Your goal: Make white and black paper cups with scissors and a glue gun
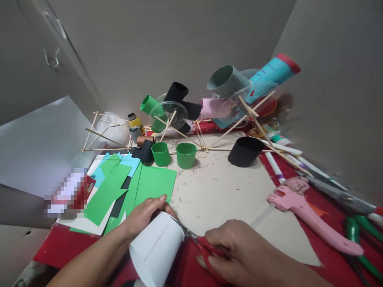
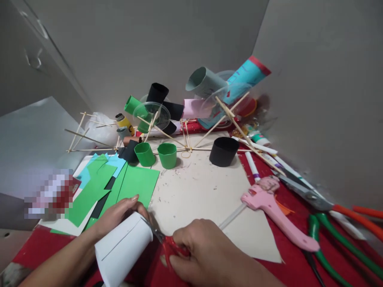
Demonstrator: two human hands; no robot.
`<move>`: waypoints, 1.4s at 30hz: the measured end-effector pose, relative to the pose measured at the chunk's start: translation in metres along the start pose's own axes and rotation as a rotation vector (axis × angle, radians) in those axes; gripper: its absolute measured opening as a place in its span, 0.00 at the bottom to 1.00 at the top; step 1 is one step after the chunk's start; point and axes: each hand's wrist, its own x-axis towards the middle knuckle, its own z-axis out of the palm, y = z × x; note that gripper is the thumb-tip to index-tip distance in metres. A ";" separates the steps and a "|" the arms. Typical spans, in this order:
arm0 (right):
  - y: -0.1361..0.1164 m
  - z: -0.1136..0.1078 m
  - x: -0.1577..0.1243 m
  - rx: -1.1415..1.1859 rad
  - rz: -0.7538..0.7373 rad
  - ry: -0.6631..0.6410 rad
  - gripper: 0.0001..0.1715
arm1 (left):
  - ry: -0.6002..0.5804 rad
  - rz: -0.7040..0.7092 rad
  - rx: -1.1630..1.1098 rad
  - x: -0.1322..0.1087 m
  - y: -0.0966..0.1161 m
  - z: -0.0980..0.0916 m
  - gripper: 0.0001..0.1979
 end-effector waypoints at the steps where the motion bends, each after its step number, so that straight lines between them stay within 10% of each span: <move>1: 0.000 -0.001 0.000 -0.004 -0.004 -0.005 0.16 | -0.016 -0.015 -0.091 0.002 -0.002 0.000 0.29; 12: -0.001 0.004 0.006 -0.022 0.120 0.207 0.18 | -0.115 -0.181 -0.996 0.009 -0.011 0.006 0.19; 17: -0.001 0.004 0.005 -0.054 0.069 0.212 0.15 | -0.286 -0.121 -1.028 0.010 -0.017 0.012 0.19; 42: -0.003 0.004 0.002 -0.036 -0.003 0.249 0.17 | -0.278 0.115 -0.690 0.006 -0.018 0.011 0.17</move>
